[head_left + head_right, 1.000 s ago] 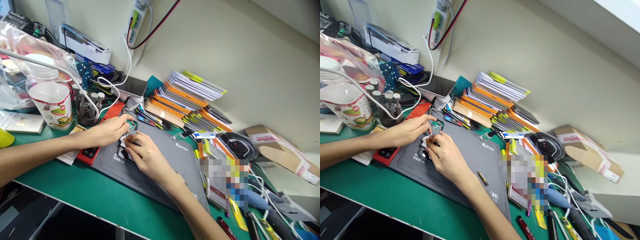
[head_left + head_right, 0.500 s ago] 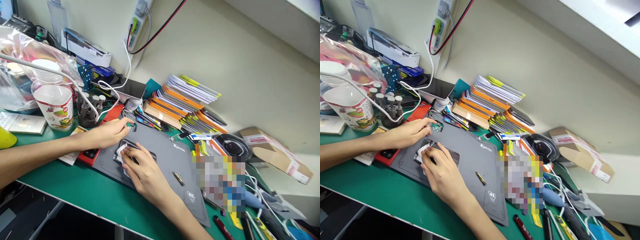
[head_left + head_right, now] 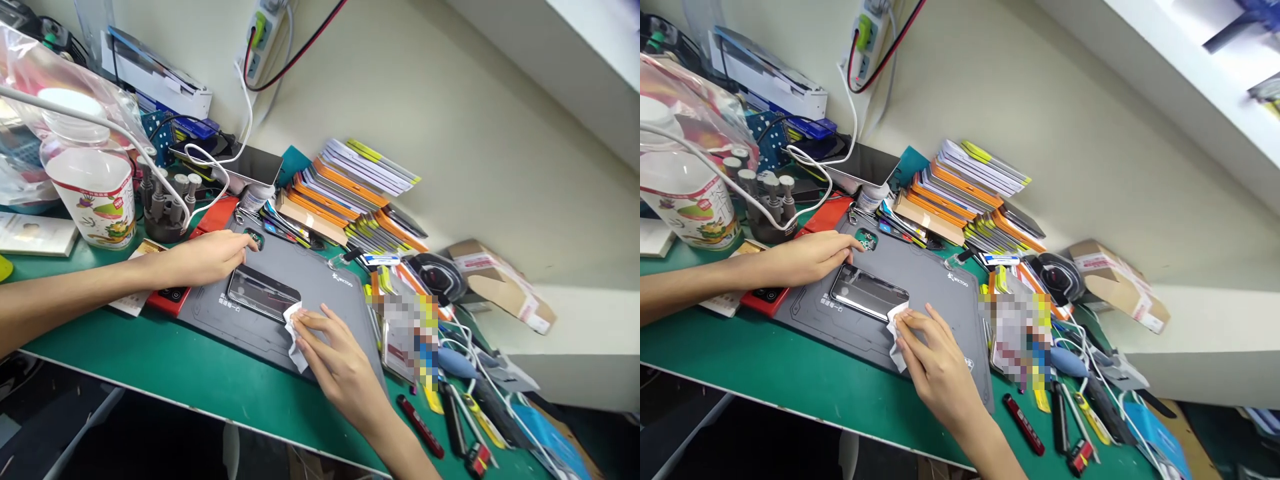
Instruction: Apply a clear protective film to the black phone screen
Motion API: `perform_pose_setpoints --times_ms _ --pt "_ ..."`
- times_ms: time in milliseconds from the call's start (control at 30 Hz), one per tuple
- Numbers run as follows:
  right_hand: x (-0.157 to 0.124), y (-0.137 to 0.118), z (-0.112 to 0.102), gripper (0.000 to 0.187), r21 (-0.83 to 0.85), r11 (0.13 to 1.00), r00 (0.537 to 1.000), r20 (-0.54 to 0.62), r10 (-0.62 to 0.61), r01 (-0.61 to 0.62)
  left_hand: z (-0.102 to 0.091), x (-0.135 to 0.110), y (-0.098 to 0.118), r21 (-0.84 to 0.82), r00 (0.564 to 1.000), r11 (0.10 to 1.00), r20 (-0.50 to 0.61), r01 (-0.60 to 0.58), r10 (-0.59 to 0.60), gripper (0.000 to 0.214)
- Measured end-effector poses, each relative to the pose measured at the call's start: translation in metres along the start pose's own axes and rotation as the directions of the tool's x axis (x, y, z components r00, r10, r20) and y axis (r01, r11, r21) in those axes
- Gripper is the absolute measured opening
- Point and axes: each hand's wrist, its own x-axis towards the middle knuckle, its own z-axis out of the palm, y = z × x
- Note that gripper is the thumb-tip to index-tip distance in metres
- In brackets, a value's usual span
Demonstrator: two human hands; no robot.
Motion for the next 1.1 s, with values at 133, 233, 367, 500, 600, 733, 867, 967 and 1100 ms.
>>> perform_pose_setpoints --times_ms 133,233,367,500,600,733,867,967,1100 --pt "-0.009 -0.001 0.000 0.045 -0.010 1.000 0.999 -0.024 0.024 -0.024 0.001 0.001 -0.003 -0.011 1.000 1.000 -0.005 -0.017 0.017 0.037" --pt "-0.003 -0.006 0.006 0.044 -0.007 1.000 0.999 -0.042 0.012 -0.012 0.000 0.001 -0.003 -0.005 1.000 1.000 -0.009 -0.012 0.012 0.037" --pt "0.021 -0.020 0.017 0.038 0.010 0.999 0.999 -0.013 -0.046 0.046 0.001 0.002 -0.005 -0.007 1.000 1.000 -0.017 -0.004 0.004 0.038" --pt "0.053 -0.037 0.030 0.033 0.029 0.995 0.995 -0.009 -0.097 0.097 0.002 0.004 -0.010 0.026 1.000 1.000 -0.012 -0.014 0.014 0.040" --pt "0.075 -0.042 0.039 0.031 0.035 0.992 0.993 -0.017 -0.118 0.118 -0.001 0.004 -0.006 0.060 1.000 0.998 -0.009 -0.001 0.001 0.040" --pt "0.095 -0.030 0.046 0.030 0.008 0.995 0.994 -0.043 -0.099 0.100 -0.009 0.000 0.007 0.055 1.000 0.998 -0.005 0.022 -0.022 0.041" --pt "0.094 -0.022 0.045 0.030 -0.006 0.996 0.994 -0.055 -0.091 0.090 -0.010 -0.002 0.011 0.050 1.000 0.999 -0.005 0.020 -0.020 0.043" --pt "0.080 -0.026 0.043 0.029 0.007 0.989 0.988 -0.055 -0.144 0.145 -0.005 -0.003 0.007 0.048 1.000 0.999 -0.018 0.009 -0.008 0.042" --pt "0.071 -0.030 0.043 0.030 0.003 0.991 0.989 -0.067 -0.134 0.135 -0.004 -0.004 0.007 0.059 1.000 0.998 -0.013 -0.005 0.006 0.041"
